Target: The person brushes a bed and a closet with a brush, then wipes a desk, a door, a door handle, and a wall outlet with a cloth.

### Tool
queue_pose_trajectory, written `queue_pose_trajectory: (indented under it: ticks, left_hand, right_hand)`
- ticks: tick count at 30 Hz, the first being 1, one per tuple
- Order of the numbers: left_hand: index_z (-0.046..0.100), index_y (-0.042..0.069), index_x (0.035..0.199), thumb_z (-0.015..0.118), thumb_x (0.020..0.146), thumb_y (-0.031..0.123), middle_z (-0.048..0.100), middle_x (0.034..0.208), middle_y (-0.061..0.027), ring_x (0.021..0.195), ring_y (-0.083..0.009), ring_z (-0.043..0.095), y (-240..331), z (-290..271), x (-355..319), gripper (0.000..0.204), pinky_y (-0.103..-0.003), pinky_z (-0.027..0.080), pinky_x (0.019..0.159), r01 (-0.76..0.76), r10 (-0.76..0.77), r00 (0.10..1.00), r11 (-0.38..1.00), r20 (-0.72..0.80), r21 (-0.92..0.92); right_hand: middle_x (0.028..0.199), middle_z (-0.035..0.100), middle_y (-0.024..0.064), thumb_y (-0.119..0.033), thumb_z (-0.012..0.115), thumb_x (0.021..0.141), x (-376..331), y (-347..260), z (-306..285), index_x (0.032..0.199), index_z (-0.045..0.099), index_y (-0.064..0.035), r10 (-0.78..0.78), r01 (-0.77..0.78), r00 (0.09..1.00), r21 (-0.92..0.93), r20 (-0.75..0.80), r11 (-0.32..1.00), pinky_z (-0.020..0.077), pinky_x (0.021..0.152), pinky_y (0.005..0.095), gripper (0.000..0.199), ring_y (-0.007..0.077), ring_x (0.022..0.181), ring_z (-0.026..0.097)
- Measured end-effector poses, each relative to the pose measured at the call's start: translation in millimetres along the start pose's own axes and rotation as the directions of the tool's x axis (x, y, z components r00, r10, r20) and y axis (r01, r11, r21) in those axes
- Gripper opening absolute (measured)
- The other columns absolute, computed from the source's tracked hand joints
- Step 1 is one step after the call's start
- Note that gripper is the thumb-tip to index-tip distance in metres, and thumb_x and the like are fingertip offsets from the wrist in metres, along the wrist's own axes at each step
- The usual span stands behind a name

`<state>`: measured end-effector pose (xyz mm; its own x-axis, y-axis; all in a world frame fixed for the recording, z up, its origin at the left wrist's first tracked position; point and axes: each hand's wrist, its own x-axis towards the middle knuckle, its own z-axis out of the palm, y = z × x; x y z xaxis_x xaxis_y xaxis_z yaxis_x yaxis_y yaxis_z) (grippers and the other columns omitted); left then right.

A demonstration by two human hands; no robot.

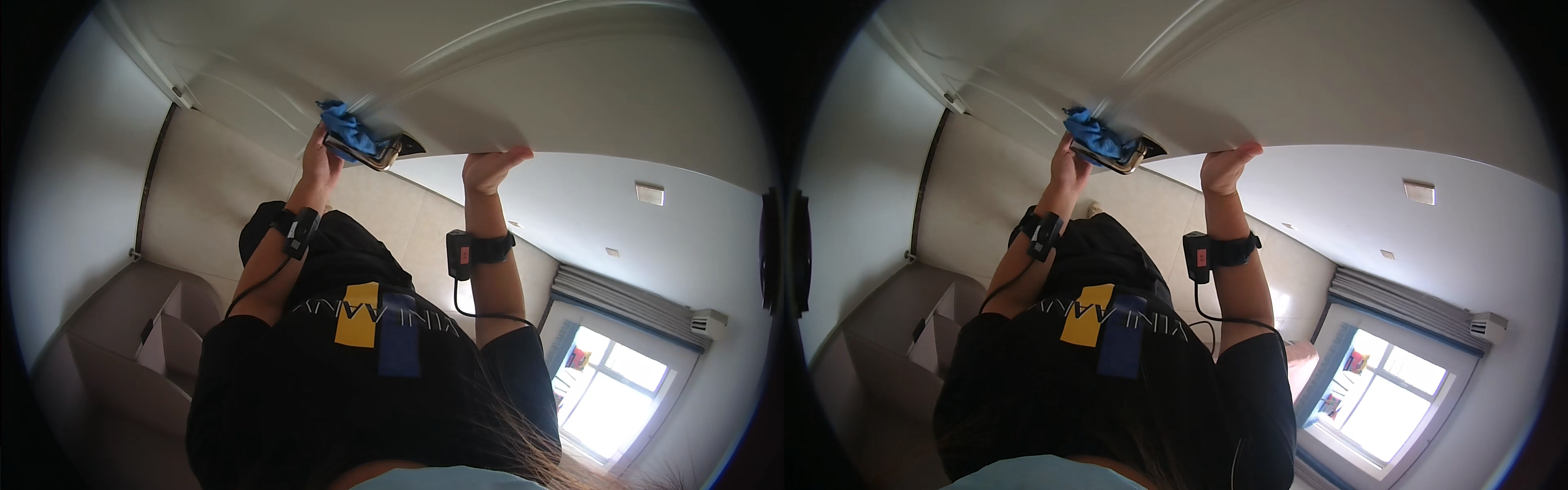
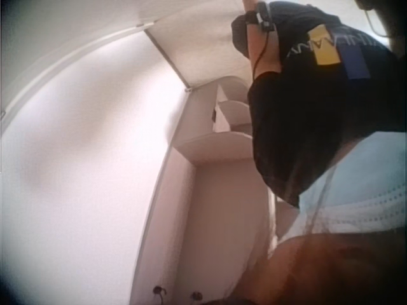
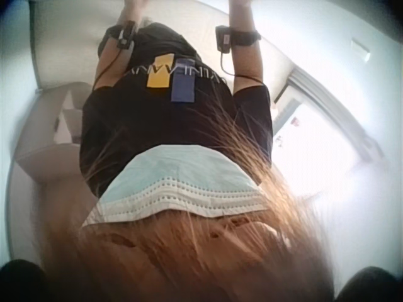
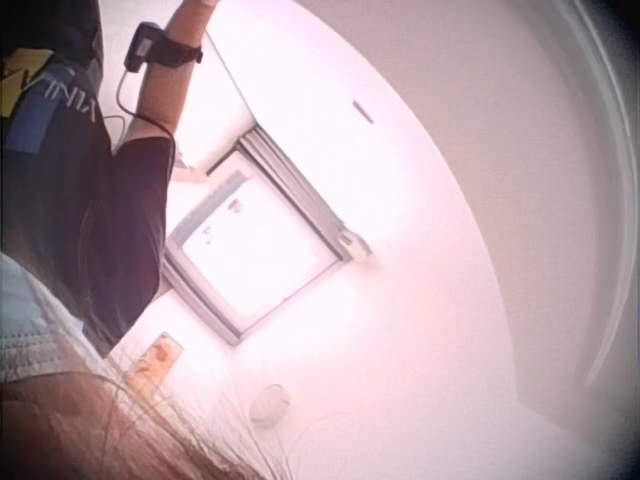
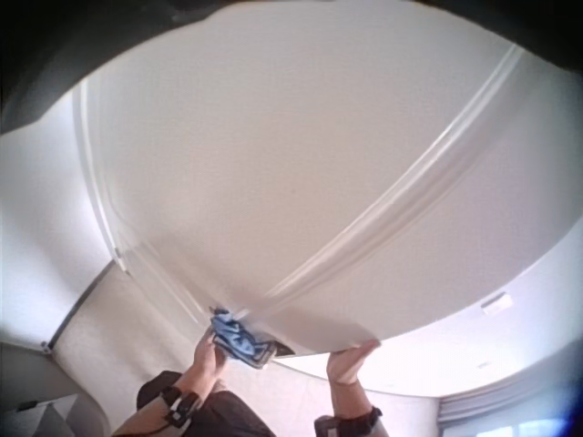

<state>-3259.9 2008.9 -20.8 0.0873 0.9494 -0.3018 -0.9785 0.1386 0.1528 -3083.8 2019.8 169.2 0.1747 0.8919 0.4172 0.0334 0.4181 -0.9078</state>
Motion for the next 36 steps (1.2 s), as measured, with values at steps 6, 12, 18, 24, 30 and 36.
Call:
queue_pose_trajectory:
  ticks: [6, 12, 18, 24, 30, 36]
  left_hand:
    - [0.054, 0.011, 0.099, 0.043, 0.093, 0.032, 0.058, 0.085, -0.0014, 0.072, -0.0125, 0.056, -42.8, -48.1, 12.6, 0.024, -0.028, 0.046, 0.06, 0.017, -0.006, 0.996, 0.992, -0.093, 0.125]
    - [0.049, 0.009, 0.1, 0.047, 0.092, 0.032, 0.056, 0.085, -0.0018, 0.062, -0.0088, 0.052, -129.7, -68.6, 13.6, 0.025, -0.024, 0.038, 0.045, -0.052, 0.103, 0.982, 0.955, -0.16, 0.293]
    - [0.026, -0.008, 0.131, 0.039, 0.093, 0.022, 0.028, 0.137, -0.0209, 0.129, -0.0301, 0.025, -211.4, -104.6, 62.3, 0.049, -0.038, 0.02, 0.106, -0.349, 0.667, 0.558, 0.729, -0.494, 0.589]
    - [0.009, -0.01, 0.136, 0.035, 0.093, 0.018, 0.008, 0.143, -0.0265, 0.134, -0.0388, 0.009, -240.4, -26.6, 23.4, 0.057, -0.042, 0.009, 0.109, -0.344, 0.846, 0.532, 0.188, 0.026, 0.92]
    - [0.027, -0.009, 0.132, 0.036, 0.093, 0.014, 0.021, 0.139, -0.0285, 0.132, -0.0395, 0.015, -219.8, -85.9, 48.1, 0.046, -0.041, 0.012, 0.108, -0.45, 0.91, 0.41, 0.261, -0.062, 0.854]
    - [0.039, -0.011, 0.121, 0.034, 0.093, 0.022, 0.036, 0.13, -0.0289, 0.125, -0.0403, 0.029, -199.1, -175.4, 90.0, 0.044, -0.041, 0.022, 0.106, -0.405, 0.605, 0.563, 0.796, -0.563, 0.45]
  right_hand:
    - [0.111, 0.053, 0.007, -0.072, 0.021, 0.082, -1.6, 12.8, -23.0, 0.115, 0.048, -0.0005, -0.073, 0.071, 0.979, 0.016, 0.189, 0.997, 0.0401, 0.088, 0.0282, 0.084, 0.0174, 0.103, 0.05]
    - [0.104, 0.057, 0.0068, -0.069, 0.025, 0.083, 4.0, 20.6, -34.9, 0.109, 0.052, -0.0014, -0.161, 0.173, 0.926, -0.004, 0.341, 0.985, 0.0456, 0.081, 0.028, 0.077, 0.0164, 0.096, 0.055]
    - [0.116, 0.051, 0.0077, -0.069, 0.023, 0.084, 8.8, 20.3, -24.2, 0.118, 0.046, -0.0018, -0.206, 0.195, 0.861, 0.073, 0.465, 0.978, 0.0429, 0.09, 0.0314, 0.078, 0.0186, 0.107, 0.05]
    - [0.124, 0.045, 0.0083, -0.07, 0.022, 0.083, 16.1, 23.3, -30.4, 0.126, 0.04, -0.0039, -0.184, 0.196, 0.927, -0.001, 0.326, 0.981, 0.0387, 0.097, 0.0335, 0.08, 0.0204, 0.113, 0.046]
    - [0.122, 0.045, 0.0064, -0.072, 0.026, 0.081, 15.3, 15.2, -20.4, 0.122, 0.043, -0.0041, -0.179, 0.186, 0.922, 0.01, 0.343, 0.982, 0.039, 0.096, 0.0318, 0.081, 0.0188, 0.111, 0.046]
    - [0.12, 0.046, 0.0051, -0.073, 0.03, 0.079, 16.5, 14.5, -15.9, 0.119, 0.045, -0.004, -0.217, 0.227, 0.916, 0.008, 0.338, 0.974, 0.0406, 0.094, 0.0327, 0.082, 0.0168, 0.109, 0.047]
